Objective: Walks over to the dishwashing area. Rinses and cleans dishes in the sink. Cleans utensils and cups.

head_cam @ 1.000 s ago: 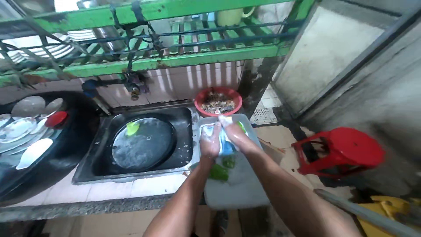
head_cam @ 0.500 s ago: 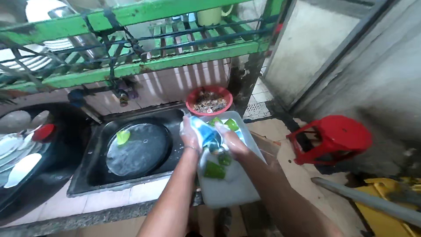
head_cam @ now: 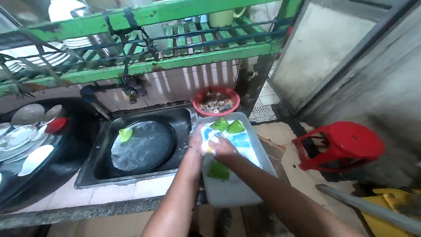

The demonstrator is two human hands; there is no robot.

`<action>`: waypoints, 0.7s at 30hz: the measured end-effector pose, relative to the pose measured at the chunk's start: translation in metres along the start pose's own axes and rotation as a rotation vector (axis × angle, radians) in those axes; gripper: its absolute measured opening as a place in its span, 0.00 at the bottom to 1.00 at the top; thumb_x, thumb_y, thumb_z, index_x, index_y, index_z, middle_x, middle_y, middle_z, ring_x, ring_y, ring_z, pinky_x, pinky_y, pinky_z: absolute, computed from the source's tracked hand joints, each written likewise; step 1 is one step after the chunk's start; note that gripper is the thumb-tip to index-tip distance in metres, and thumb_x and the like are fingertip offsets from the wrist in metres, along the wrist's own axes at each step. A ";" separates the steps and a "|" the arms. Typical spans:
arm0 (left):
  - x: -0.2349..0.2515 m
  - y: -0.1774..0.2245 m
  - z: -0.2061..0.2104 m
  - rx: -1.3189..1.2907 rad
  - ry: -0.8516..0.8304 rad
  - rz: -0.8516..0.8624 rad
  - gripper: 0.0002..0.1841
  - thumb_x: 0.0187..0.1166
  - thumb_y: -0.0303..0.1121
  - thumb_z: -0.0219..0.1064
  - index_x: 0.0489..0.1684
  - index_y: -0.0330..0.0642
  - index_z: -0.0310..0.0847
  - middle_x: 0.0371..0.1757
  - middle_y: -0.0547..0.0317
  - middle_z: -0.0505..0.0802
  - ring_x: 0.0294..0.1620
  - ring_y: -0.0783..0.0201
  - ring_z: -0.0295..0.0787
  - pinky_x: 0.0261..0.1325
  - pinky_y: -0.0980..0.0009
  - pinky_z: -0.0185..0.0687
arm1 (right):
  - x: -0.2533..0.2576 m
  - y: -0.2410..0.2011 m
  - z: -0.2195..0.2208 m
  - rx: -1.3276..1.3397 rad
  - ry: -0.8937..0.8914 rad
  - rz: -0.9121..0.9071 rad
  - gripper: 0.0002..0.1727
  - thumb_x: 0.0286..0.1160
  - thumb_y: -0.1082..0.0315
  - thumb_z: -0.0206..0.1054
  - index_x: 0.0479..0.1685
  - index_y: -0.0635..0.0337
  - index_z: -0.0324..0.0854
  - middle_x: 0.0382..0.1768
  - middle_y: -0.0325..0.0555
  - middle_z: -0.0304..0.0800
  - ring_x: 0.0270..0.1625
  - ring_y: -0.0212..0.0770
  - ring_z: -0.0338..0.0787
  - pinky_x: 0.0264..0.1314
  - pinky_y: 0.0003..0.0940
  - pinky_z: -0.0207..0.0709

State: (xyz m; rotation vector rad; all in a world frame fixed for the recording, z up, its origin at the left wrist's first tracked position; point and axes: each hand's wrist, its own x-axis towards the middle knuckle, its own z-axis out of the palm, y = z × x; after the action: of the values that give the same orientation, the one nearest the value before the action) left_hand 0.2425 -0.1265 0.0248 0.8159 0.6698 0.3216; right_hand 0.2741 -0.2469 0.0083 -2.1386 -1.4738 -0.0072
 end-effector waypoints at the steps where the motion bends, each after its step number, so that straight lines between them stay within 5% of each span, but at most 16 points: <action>1: 0.000 -0.004 0.000 0.020 0.008 0.047 0.16 0.90 0.44 0.55 0.58 0.42 0.78 0.40 0.55 0.89 0.39 0.63 0.87 0.43 0.62 0.86 | 0.006 -0.010 -0.005 0.067 -0.075 0.173 0.11 0.75 0.70 0.71 0.49 0.69 0.90 0.54 0.64 0.92 0.66 0.61 0.88 0.73 0.57 0.79; 3: 0.002 -0.007 -0.001 0.026 -0.059 0.131 0.17 0.92 0.45 0.52 0.59 0.43 0.78 0.42 0.57 0.89 0.42 0.66 0.87 0.47 0.65 0.86 | 0.018 -0.027 -0.005 0.474 0.073 0.555 0.13 0.73 0.74 0.68 0.51 0.77 0.85 0.52 0.66 0.90 0.61 0.56 0.89 0.69 0.51 0.80; 5: 0.006 -0.007 -0.008 -0.064 -0.176 0.162 0.18 0.94 0.46 0.46 0.57 0.46 0.79 0.40 0.61 0.91 0.41 0.68 0.89 0.46 0.68 0.89 | 0.026 -0.036 0.006 1.106 0.404 0.781 0.09 0.75 0.75 0.61 0.50 0.66 0.80 0.37 0.47 0.85 0.38 0.36 0.86 0.40 0.35 0.83; 7: 0.008 -0.005 -0.015 -0.161 -0.186 0.108 0.20 0.95 0.47 0.43 0.48 0.46 0.79 0.33 0.62 0.90 0.34 0.69 0.89 0.38 0.70 0.89 | 0.032 -0.045 0.010 1.447 0.468 0.846 0.09 0.81 0.72 0.58 0.55 0.58 0.76 0.37 0.42 0.82 0.34 0.34 0.84 0.35 0.32 0.82; 8: 0.012 0.001 -0.018 -0.145 -0.161 0.092 0.21 0.95 0.46 0.41 0.42 0.47 0.77 0.29 0.63 0.88 0.30 0.71 0.87 0.35 0.72 0.87 | 0.032 -0.046 0.010 1.300 0.381 0.752 0.11 0.81 0.75 0.56 0.58 0.63 0.75 0.40 0.46 0.85 0.38 0.34 0.86 0.41 0.31 0.84; 10: 0.019 0.015 -0.029 0.006 -0.125 0.098 0.19 0.96 0.41 0.39 0.43 0.44 0.75 0.31 0.63 0.85 0.32 0.73 0.83 0.38 0.75 0.83 | 0.033 -0.041 -0.006 0.564 -0.066 0.394 0.19 0.81 0.77 0.61 0.68 0.74 0.76 0.63 0.60 0.87 0.69 0.47 0.86 0.75 0.43 0.78; 11: 0.021 0.022 -0.031 0.116 -0.117 0.106 0.17 0.96 0.37 0.40 0.48 0.41 0.76 0.35 0.61 0.86 0.36 0.74 0.82 0.42 0.77 0.82 | 0.040 -0.038 -0.016 0.236 -0.252 0.221 0.19 0.79 0.74 0.64 0.67 0.73 0.79 0.68 0.64 0.84 0.76 0.58 0.81 0.79 0.55 0.73; 12: 0.019 0.026 -0.032 0.196 -0.139 0.120 0.17 0.96 0.33 0.40 0.56 0.37 0.76 0.42 0.59 0.86 0.42 0.73 0.82 0.49 0.77 0.81 | 0.047 -0.036 -0.022 0.030 -0.342 0.108 0.16 0.78 0.71 0.67 0.61 0.72 0.83 0.64 0.68 0.85 0.72 0.66 0.82 0.73 0.64 0.74; 13: 0.018 0.024 -0.030 0.133 -0.136 0.114 0.17 0.96 0.35 0.39 0.53 0.39 0.76 0.40 0.60 0.86 0.40 0.73 0.82 0.47 0.76 0.82 | 0.053 -0.035 -0.023 -0.054 -0.358 0.073 0.13 0.76 0.70 0.69 0.53 0.72 0.86 0.57 0.70 0.87 0.67 0.70 0.85 0.67 0.68 0.77; 14: 0.018 0.022 -0.025 0.012 -0.138 0.114 0.19 0.95 0.40 0.39 0.47 0.42 0.76 0.35 0.60 0.86 0.38 0.71 0.84 0.44 0.73 0.83 | 0.058 -0.035 -0.023 -0.014 -0.329 0.134 0.12 0.74 0.71 0.70 0.48 0.73 0.86 0.53 0.70 0.88 0.63 0.69 0.87 0.64 0.67 0.78; 16: 0.017 0.020 -0.017 -0.125 -0.195 0.181 0.23 0.95 0.47 0.38 0.33 0.48 0.74 0.26 0.63 0.84 0.30 0.69 0.83 0.38 0.70 0.83 | 0.064 -0.037 -0.017 0.425 -0.103 0.425 0.14 0.73 0.77 0.67 0.54 0.77 0.82 0.54 0.67 0.88 0.62 0.58 0.88 0.67 0.55 0.80; 18: 0.017 0.023 -0.016 -0.163 -0.265 0.248 0.29 0.95 0.50 0.34 0.25 0.49 0.75 0.20 0.64 0.84 0.25 0.70 0.83 0.33 0.72 0.83 | 0.064 -0.045 -0.004 0.973 0.218 0.618 0.09 0.79 0.74 0.60 0.54 0.64 0.79 0.42 0.49 0.85 0.43 0.39 0.86 0.46 0.38 0.84; 19: 0.019 0.028 -0.018 -0.168 -0.283 0.252 0.30 0.95 0.50 0.33 0.24 0.49 0.75 0.19 0.64 0.84 0.24 0.70 0.84 0.32 0.72 0.84 | 0.064 -0.050 -0.001 1.092 0.281 0.630 0.09 0.83 0.72 0.59 0.55 0.62 0.79 0.42 0.46 0.84 0.41 0.36 0.86 0.45 0.36 0.83; 21: 0.026 0.039 -0.029 -0.124 -0.271 0.228 0.29 0.96 0.48 0.33 0.27 0.48 0.75 0.21 0.65 0.85 0.27 0.71 0.84 0.35 0.74 0.84 | 0.061 -0.052 0.000 0.823 0.187 0.499 0.12 0.81 0.75 0.61 0.59 0.67 0.82 0.50 0.53 0.89 0.53 0.42 0.90 0.60 0.41 0.84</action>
State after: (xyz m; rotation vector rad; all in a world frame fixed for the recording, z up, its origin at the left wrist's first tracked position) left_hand 0.2428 -0.0713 0.0290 0.8006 0.3008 0.4450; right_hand 0.2533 -0.1811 0.0486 -1.6781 -0.6235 0.4796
